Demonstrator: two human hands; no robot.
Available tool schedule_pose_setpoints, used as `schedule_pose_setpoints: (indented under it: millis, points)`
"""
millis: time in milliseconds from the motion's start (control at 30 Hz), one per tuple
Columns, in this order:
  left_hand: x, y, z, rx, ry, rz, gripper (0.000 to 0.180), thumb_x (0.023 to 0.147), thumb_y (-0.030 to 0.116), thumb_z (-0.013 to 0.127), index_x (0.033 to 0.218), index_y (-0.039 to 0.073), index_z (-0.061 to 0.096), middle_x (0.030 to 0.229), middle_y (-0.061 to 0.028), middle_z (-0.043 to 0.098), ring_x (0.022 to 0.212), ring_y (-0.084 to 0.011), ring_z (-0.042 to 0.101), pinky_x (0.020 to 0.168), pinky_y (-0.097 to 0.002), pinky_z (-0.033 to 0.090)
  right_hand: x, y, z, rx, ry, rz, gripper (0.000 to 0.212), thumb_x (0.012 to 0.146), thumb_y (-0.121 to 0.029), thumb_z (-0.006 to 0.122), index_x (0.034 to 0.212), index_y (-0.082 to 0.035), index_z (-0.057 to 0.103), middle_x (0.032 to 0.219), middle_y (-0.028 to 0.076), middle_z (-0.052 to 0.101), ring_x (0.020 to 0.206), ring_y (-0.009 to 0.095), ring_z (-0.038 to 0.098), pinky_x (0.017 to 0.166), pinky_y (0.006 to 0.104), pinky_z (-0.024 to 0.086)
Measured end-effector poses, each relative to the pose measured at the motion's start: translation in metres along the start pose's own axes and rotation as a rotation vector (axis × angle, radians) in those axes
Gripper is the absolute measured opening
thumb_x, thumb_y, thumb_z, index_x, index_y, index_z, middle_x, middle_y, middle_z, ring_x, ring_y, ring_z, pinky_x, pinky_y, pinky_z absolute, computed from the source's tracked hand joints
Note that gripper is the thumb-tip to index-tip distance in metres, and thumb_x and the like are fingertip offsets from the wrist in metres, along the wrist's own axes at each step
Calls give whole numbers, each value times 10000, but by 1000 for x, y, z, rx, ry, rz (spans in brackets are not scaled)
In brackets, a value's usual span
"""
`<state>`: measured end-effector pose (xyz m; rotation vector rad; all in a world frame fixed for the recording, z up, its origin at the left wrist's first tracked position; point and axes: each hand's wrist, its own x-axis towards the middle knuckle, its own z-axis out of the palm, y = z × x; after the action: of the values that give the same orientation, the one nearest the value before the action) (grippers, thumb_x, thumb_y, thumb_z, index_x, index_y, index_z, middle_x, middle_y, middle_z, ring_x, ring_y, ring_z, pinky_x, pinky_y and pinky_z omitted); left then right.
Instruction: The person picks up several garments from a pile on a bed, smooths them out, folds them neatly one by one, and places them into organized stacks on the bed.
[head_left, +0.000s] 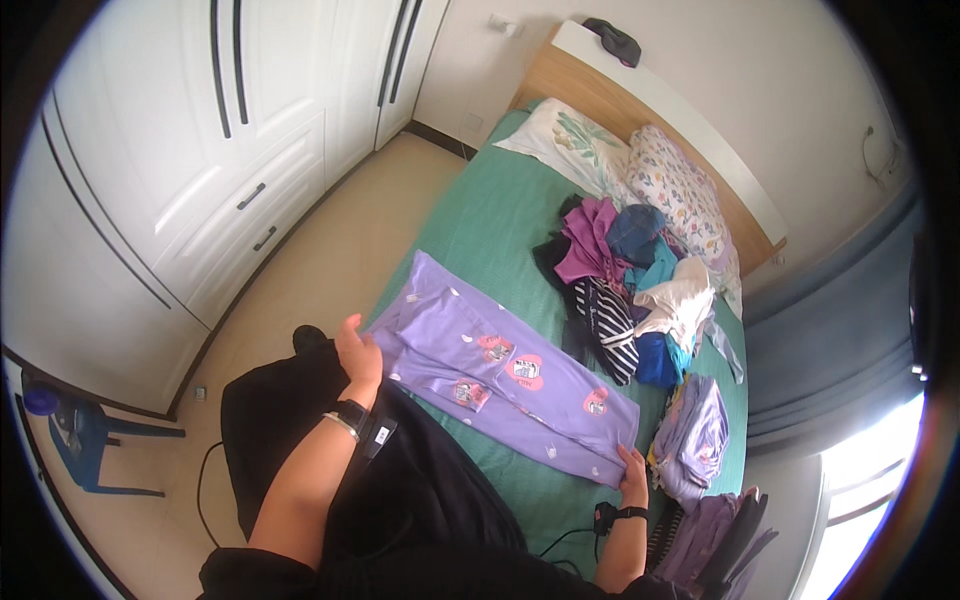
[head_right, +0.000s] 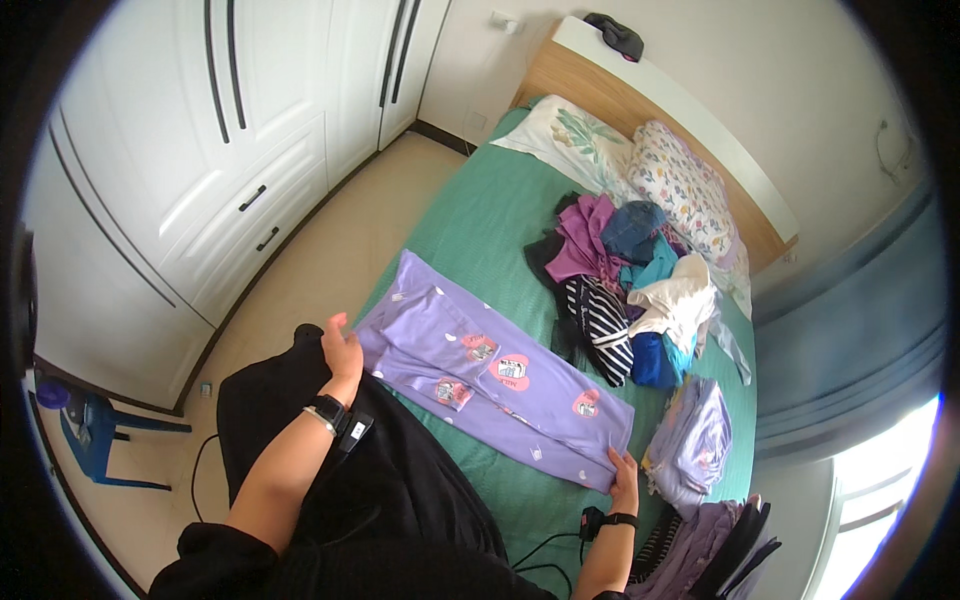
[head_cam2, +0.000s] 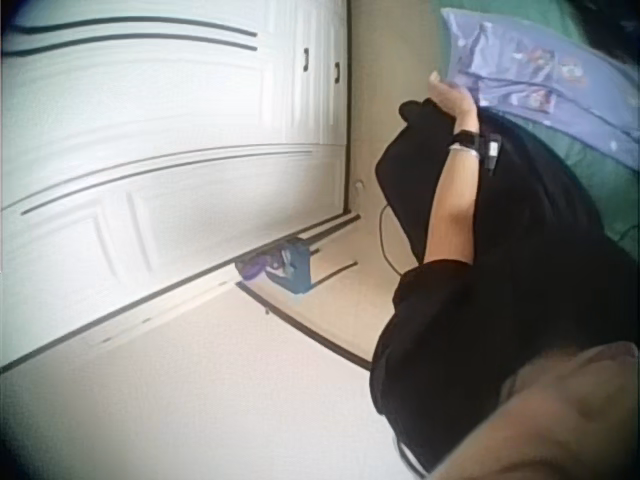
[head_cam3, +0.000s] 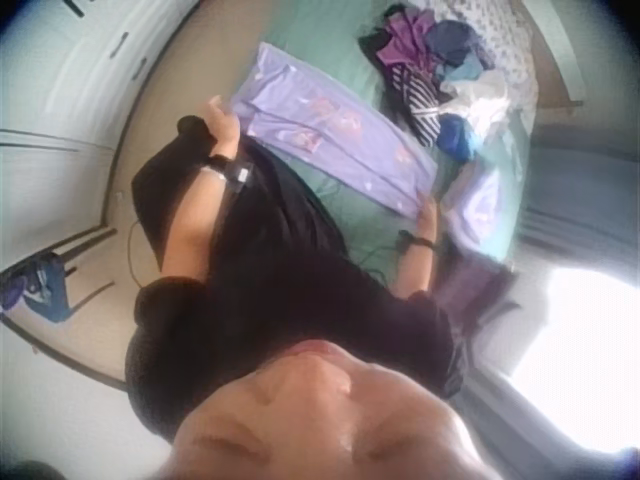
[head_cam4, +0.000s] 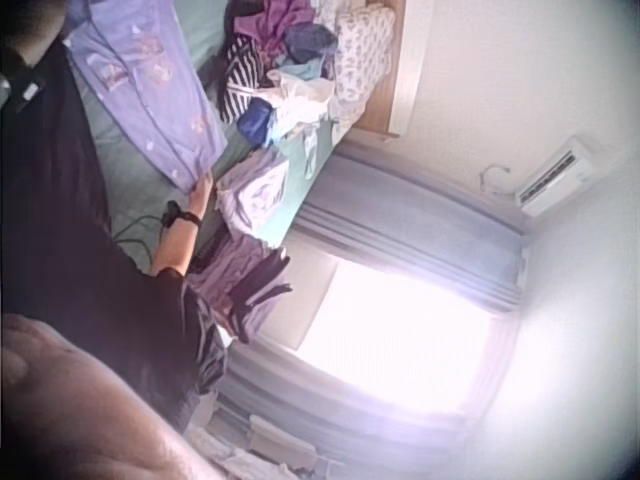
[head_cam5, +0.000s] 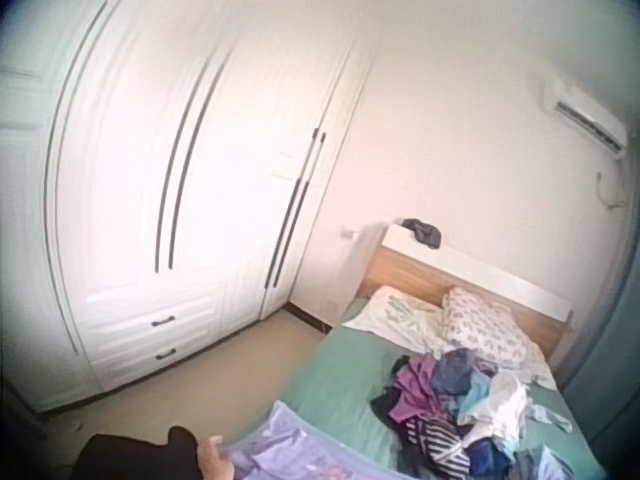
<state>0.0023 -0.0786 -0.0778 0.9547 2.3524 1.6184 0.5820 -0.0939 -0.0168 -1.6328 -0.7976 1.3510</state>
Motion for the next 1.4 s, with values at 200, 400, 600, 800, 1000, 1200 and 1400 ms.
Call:
schedule_pose_setpoints:
  millis: [200, 400, 600, 800, 1000, 1200, 1400]
  points:
    - [-12, -14, -7, -34, 29, -64, 335, 770, 4, 579, 1100, 49, 537, 1075, -146, 596, 1055, -334, 527, 912, -418, 399, -24, -39, -7, 128, 63, -160, 285, 850, -99, 608, 1106, 23, 580, 971, 123, 646, 823, 255, 644, 723, 377, 539]
    - [1, -29, 6, -207, 19, -72, 269, 784, -5, 557, 1052, 20, 553, 1011, -152, 615, 980, -297, 582, 853, -386, 443, -24, -60, 1, 163, 26, -169, 312, 851, -129, 607, 1124, 17, 567, 995, 122, 637, 851, 257, 634, 744, 364, 527]
    - [6, -30, -7, -284, 75, -134, 255, 782, -24, 549, 1033, 23, 560, 999, -140, 613, 975, -287, 582, 853, -374, 443, -50, -125, 125, 23, -195, -301, 304, 840, -71, 587, 1127, 23, 550, 1023, 108, 624, 875, 205, 618, 770, 315, 498]
    - [12, 2, -24, -400, -53, -46, 216, 826, 24, 567, 1042, 14, 555, 917, -116, 640, 833, -221, 630, 680, -318, 497, -49, -143, 293, -350, -284, -603, 407, 803, -92, 651, 1150, 53, 498, 931, 92, 624, 744, 117, 567, 613, 260, 475]
    - [15, -16, -17, -1057, -663, -542, 439, 952, 377, 461, 1212, 25, 487, 1051, -159, 615, 932, -208, 596, 830, -314, 475, -79, -80, 436, -686, -680, -541, 731, 810, -199, 672, 1405, -13, 291, 860, 113, 676, 708, 196, 655, 607, 299, 498]
    - [20, -2, -15, -807, -685, -462, 424, 871, 201, 607, 1231, 10, 489, 1070, -148, 603, 981, -193, 572, 888, -321, 442, -78, -34, 393, -916, -790, -856, 587, 804, -160, 671, 1330, -38, 438, 1096, 122, 636, 939, 226, 635, 816, 329, 490]
    - [26, -9, 1, -699, -530, -395, 483, 733, -104, 630, 1185, 15, 510, 908, -108, 633, 844, -154, 604, 760, -283, 481, -13, -44, 337, -1278, -378, -939, 572, 880, -292, 565, 1383, -95, 378, 1422, 134, 355, 1322, 292, 316, 1048, 491, 282]
